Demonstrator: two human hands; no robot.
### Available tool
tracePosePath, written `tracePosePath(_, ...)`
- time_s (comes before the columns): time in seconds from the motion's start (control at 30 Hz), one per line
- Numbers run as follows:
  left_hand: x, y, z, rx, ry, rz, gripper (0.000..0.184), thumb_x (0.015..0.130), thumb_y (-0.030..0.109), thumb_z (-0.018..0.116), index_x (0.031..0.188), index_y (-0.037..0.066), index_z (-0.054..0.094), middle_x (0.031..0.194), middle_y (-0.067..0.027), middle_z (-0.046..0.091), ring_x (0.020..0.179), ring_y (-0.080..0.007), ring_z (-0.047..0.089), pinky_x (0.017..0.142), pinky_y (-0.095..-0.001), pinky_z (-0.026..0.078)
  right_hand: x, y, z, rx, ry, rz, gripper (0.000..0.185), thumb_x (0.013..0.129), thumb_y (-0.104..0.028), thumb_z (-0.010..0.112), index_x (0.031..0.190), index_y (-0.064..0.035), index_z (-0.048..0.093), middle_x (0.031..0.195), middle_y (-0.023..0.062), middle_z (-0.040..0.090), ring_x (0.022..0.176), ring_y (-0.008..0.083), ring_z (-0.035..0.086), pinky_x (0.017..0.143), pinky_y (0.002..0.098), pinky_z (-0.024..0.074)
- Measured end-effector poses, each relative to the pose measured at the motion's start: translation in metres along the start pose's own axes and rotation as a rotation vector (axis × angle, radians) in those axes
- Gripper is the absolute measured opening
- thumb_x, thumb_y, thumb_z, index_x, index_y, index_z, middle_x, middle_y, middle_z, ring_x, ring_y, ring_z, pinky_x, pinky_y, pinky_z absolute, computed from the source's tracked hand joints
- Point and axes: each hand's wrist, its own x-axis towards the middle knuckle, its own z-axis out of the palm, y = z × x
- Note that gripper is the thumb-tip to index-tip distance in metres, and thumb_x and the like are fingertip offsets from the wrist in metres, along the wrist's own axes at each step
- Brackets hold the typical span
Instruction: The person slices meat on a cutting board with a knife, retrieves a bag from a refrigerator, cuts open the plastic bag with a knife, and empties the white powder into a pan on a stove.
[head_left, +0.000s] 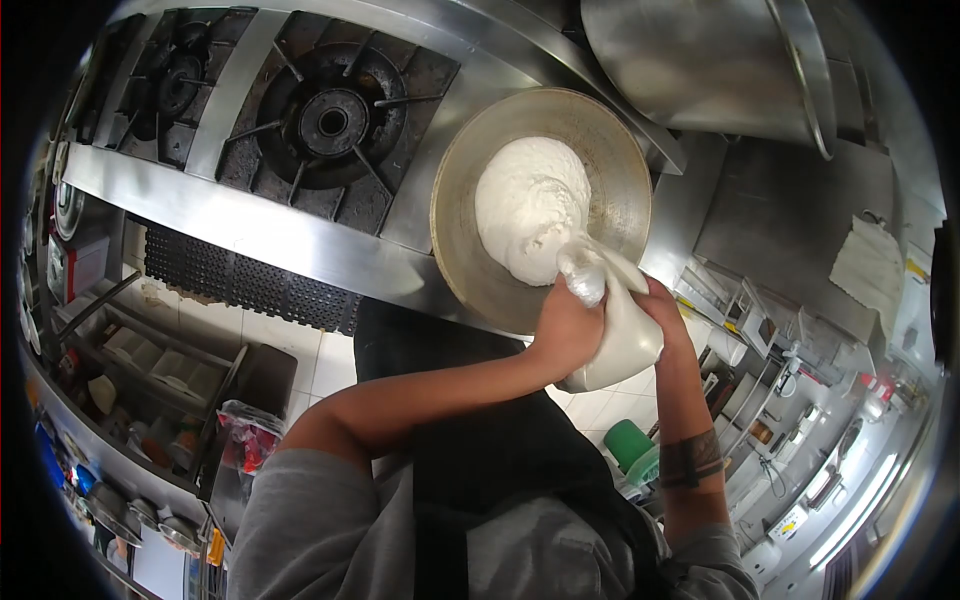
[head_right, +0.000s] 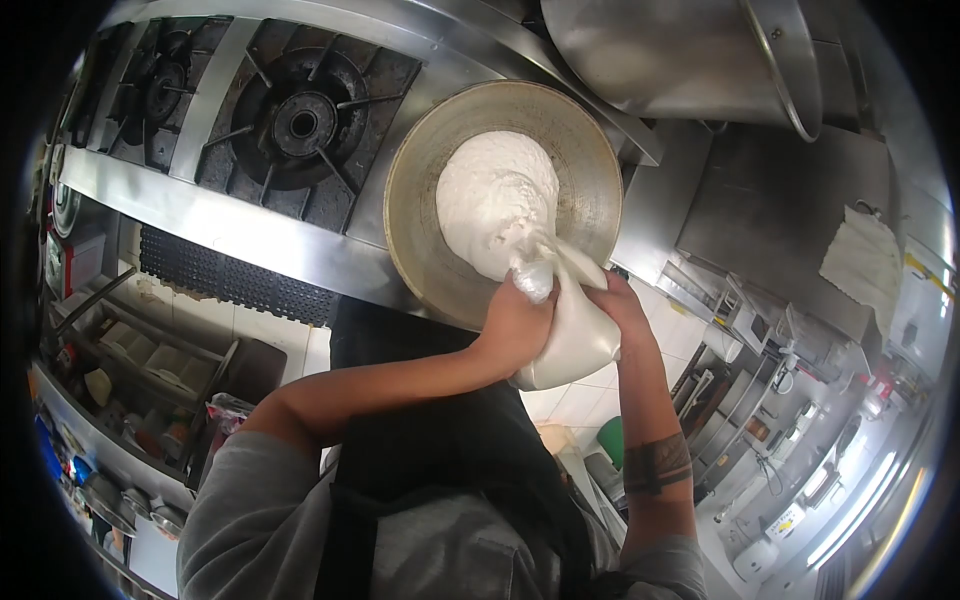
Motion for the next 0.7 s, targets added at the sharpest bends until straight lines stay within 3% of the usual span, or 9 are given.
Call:
tracePosePath(0.1,0.001,-0.008,-0.001,-0.036,0.011,0.083,0.034,0.102,0.021,0.06,0.127,-0.003,0.059,0.117,-0.0229,0.069,0.109,-0.0337,0.068,0.095,-0.0418,0.05,0.001,-0.001,0.005,-0.062,0.017,-0.032,0.046,0.088,-0.005,0.074,0.133,0.0038,0.064,0.116,0.0117,0.074,0.094,0.0174,0.074,0.082,0.0307,0.0598)
tracePosePath(0.2,0.004,-0.013,-0.006,-0.055,-0.056,0.009,0.036,0.104,0.026,0.059,0.124,-0.004,0.061,0.116,-0.0213,0.07,0.106,-0.03,0.067,0.094,-0.0412,0.05,0.005,-0.002,0.006,-0.23,0.15,0.031,0.04,0.09,-0.008,0.074,0.128,0.0031,0.068,0.111,0.0096,0.075,0.089,0.0157,0.074,0.079,0.0288,0.059)
tracePosePath(0.33,0.008,-0.01,-0.012,-0.066,-0.087,-0.107,0.043,0.104,0.036,0.06,0.117,-0.004,0.067,0.103,-0.0189,0.072,0.093,-0.0246,0.067,0.086,-0.0391,0.052,0.001,-0.008,0.019,-0.33,0.192,-0.02,0.035,0.091,-0.013,0.076,0.122,0.0028,0.071,0.107,0.008,0.076,0.084,0.0135,0.073,0.076,0.027,0.0581)
tracePosePath(0.43,0.006,0.001,-0.019,-0.089,-0.134,-0.212,0.045,0.103,0.039,0.063,0.114,-0.004,0.07,0.097,-0.0164,0.074,0.088,-0.0217,0.068,0.081,-0.0375,0.053,-0.001,-0.011,0.031,-0.442,0.215,-0.081,0.038,0.094,-0.025,0.077,0.12,0.0031,0.072,0.106,0.0095,0.076,0.086,0.0137,0.073,0.077,0.0273,0.0567)
tracePosePath(0.5,0.005,0.003,-0.019,-0.136,-0.169,-0.243,0.046,0.103,0.04,0.064,0.113,-0.004,0.071,0.095,-0.015,0.074,0.085,-0.0202,0.068,0.078,-0.0368,0.053,-0.002,-0.014,0.038,-0.29,0.333,0.082,0.046,0.097,-0.035,0.073,0.122,0.0031,0.071,0.105,0.0107,0.076,0.09,0.0143,0.072,0.08,0.0278,0.0553)
tracePosePath(0.63,0.004,-0.001,-0.015,-0.142,-0.189,-0.171,0.046,0.102,0.04,0.066,0.116,-0.004,0.071,0.1,-0.0136,0.075,0.089,-0.0188,0.068,0.078,-0.0367,0.053,0.002,-0.006,0.032,-0.325,0.384,0.068,0.047,0.101,-0.038,0.066,0.125,0.0022,0.071,0.105,0.0122,0.076,0.094,0.0154,0.071,0.083,0.0285,0.054)
tracePosePath(0.7,0.004,-0.003,-0.013,-0.152,-0.199,-0.169,0.046,0.101,0.04,0.067,0.116,-0.004,0.071,0.101,-0.0135,0.075,0.089,-0.0189,0.069,0.078,-0.0369,0.053,0.005,0.001,0.023,-0.357,0.279,-0.042,0.041,0.101,-0.031,0.066,0.127,0.0012,0.071,0.107,0.0113,0.076,0.091,0.0145,0.072,0.081,0.0276,0.0551)
